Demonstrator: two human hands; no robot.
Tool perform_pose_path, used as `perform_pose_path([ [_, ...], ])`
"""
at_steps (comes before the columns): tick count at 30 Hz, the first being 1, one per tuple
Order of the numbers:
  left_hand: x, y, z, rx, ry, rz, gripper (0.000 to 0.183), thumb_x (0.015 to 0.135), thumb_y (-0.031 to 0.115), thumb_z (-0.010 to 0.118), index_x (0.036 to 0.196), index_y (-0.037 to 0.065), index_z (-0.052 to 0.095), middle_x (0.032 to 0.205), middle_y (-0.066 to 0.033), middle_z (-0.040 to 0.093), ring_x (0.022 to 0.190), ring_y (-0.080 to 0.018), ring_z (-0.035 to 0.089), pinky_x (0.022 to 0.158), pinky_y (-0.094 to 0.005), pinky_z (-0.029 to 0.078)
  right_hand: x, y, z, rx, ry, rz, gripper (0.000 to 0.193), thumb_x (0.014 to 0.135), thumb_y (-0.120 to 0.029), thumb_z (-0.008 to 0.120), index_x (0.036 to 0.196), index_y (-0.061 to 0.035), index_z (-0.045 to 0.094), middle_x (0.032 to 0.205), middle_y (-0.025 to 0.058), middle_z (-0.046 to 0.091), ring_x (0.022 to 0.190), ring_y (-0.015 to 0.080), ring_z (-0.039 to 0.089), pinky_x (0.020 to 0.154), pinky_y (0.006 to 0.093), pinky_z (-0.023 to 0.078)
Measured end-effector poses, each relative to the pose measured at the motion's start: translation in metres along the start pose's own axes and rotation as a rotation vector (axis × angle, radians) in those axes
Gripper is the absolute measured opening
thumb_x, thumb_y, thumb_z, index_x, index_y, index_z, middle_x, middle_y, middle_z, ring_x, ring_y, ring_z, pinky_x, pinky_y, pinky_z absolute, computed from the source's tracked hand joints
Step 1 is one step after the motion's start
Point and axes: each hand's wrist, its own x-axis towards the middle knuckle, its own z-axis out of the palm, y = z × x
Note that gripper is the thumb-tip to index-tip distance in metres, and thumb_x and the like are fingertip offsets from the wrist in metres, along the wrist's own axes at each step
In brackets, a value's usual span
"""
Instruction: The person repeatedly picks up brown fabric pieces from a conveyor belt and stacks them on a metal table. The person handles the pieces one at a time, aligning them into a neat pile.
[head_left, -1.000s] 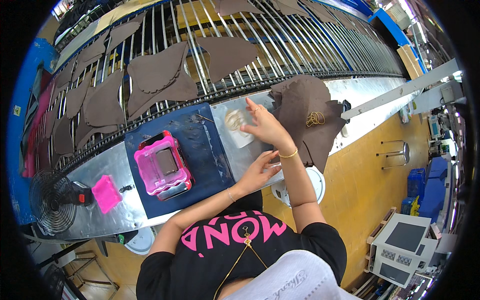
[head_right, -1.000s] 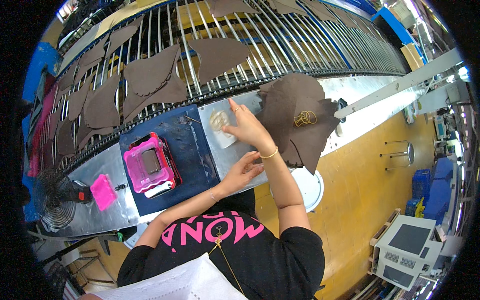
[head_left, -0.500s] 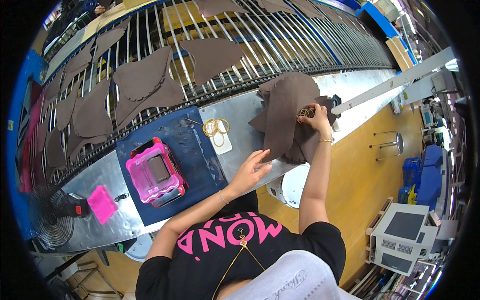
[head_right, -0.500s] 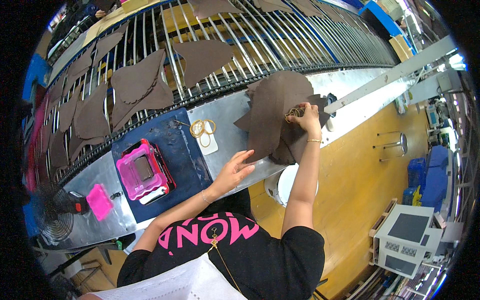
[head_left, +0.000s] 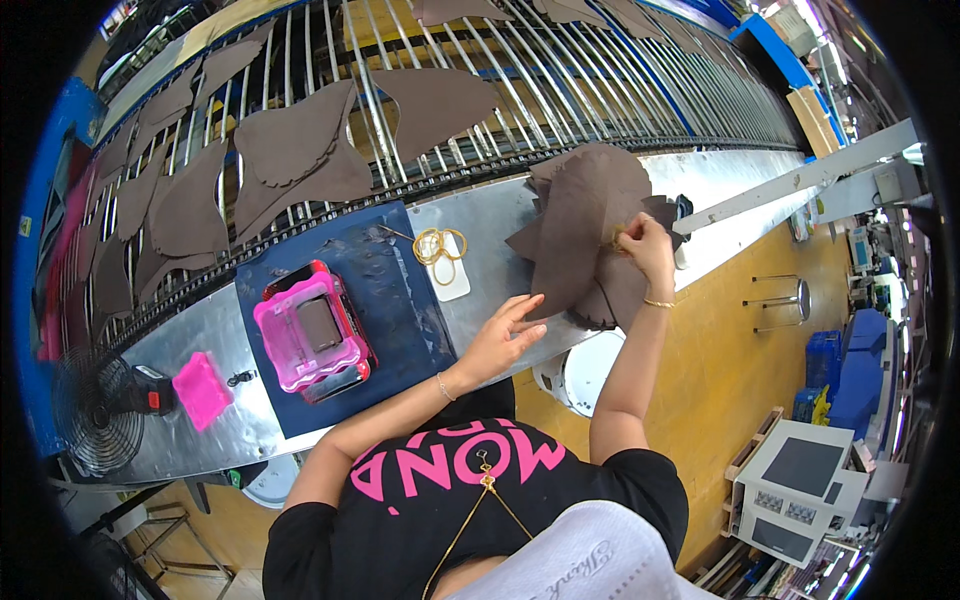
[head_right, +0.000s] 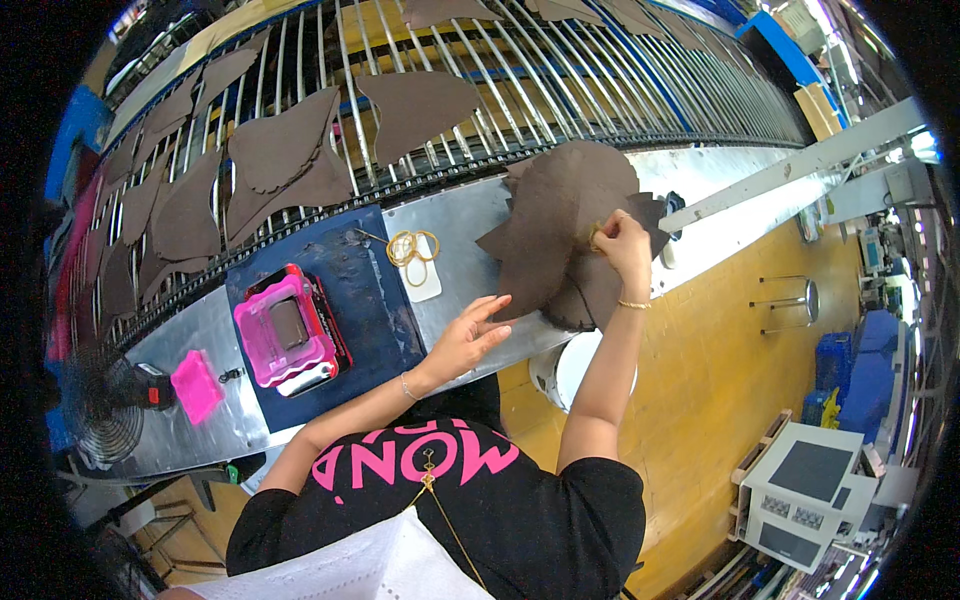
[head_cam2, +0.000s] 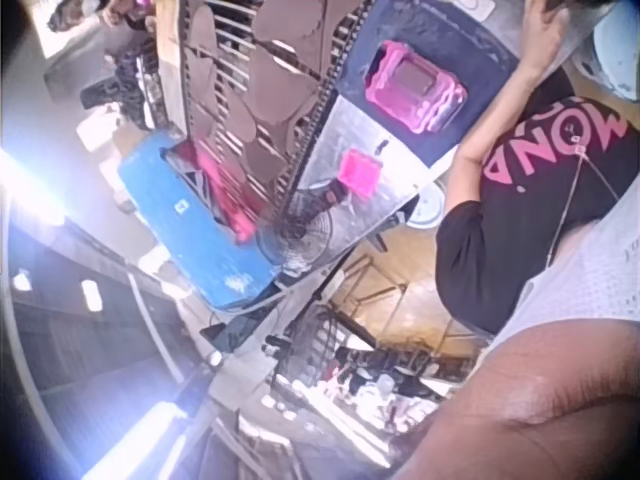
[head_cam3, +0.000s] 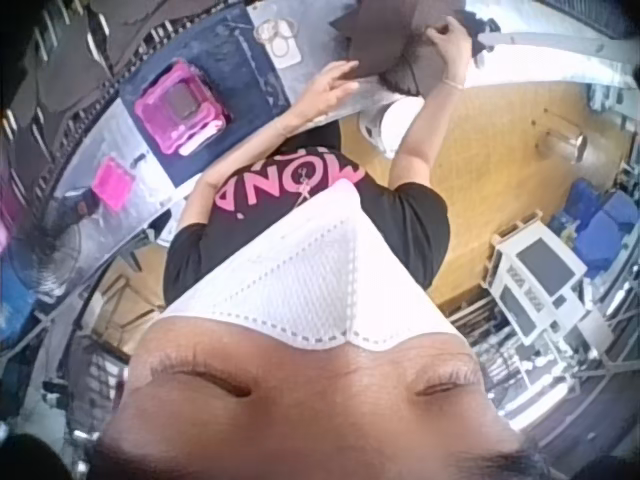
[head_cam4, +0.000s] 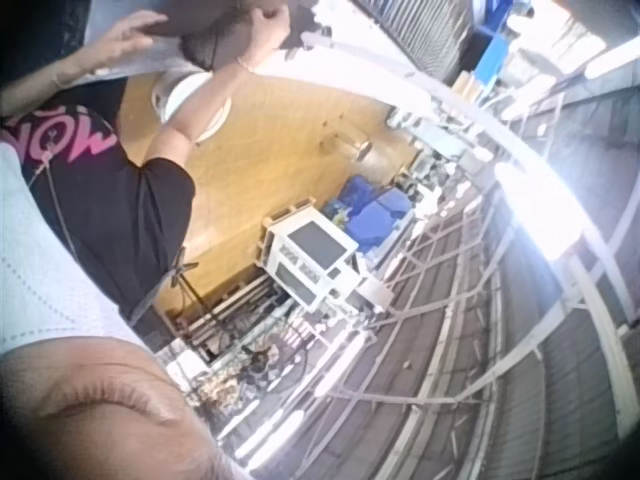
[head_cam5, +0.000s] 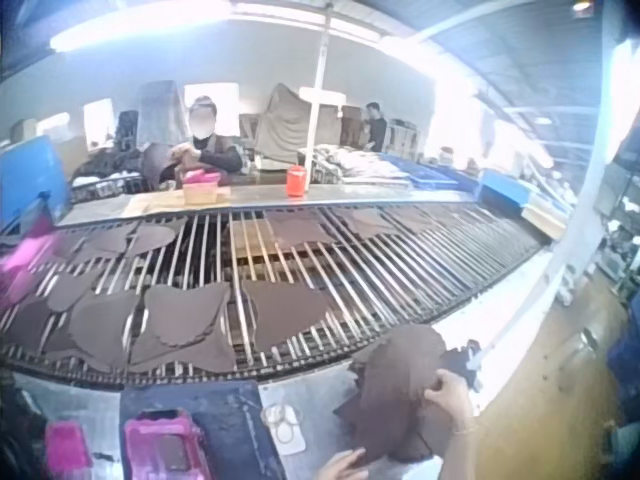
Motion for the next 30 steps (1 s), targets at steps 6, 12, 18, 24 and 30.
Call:
perform_pose_path([
  [6,0.0,0.0,0.001,0.002,0.011,0.041,0.05,0.094,0.017,0.058,0.137,-0.001,0.039,0.137,-0.0131,0.036,0.118,-0.0231,0.055,0.097,-0.0295,0.044,-0.033,-0.112,-0.049,0.56,-0.013,-0.054,0.012,0.079,-0.002,0.065,0.077,-0.0004,0.054,0.067,0.0046,0.062,0.062,0.0076,0.06,0.058,0.0219,0.049],
  [12,0.0,-0.007,0.006,0.035,-0.026,0.076,0.051,0.094,0.017,0.058,0.138,0.001,0.039,0.139,-0.0138,0.035,0.119,-0.0231,0.054,0.096,-0.0295,0.045,-0.046,-0.179,0.003,0.445,-0.367,-0.211,0.018,0.08,-0.006,0.071,0.091,0.0013,0.059,0.086,0.0113,0.066,0.073,0.0128,0.066,0.064,0.0239,0.053],
  [18,-0.005,0.016,0.016,0.011,-0.181,0.101,0.046,0.092,0.017,0.059,0.135,0.007,0.045,0.145,-0.0124,0.033,0.131,-0.0261,0.042,0.101,-0.0346,0.041,-0.068,-0.177,0.009,0.164,-0.045,-0.16,0.05,0.073,-0.018,0.078,0.117,-0.0012,0.06,0.104,0.0155,0.063,0.087,0.0228,0.065,0.074,0.0317,0.051],
  [24,-0.009,0.021,0.021,0.321,-0.305,0.198,0.039,0.09,0.029,0.06,0.125,0.01,0.056,0.141,-0.0122,0.04,0.127,-0.0278,0.044,0.1,-0.0367,0.04,-0.073,-0.075,0.004,-0.124,0.326,0.087,0.087,0.069,-0.031,0.082,0.138,-0.0012,0.036,0.126,0.0279,0.042,0.118,0.0426,0.044,0.097,0.0446,0.04],
  [30,-0.019,0.017,0.018,0.354,-0.284,0.172,0.036,0.09,0.023,0.06,0.122,0.007,0.057,0.122,-0.0115,0.053,0.102,-0.0227,0.058,0.087,-0.0335,0.047,-0.109,0.019,0.007,0.281,0.182,0.413,0.076,0.072,-0.013,0.08,0.133,0.0057,0.039,0.098,0.0175,0.059,0.092,0.0272,0.059,0.076,0.0365,0.049],
])
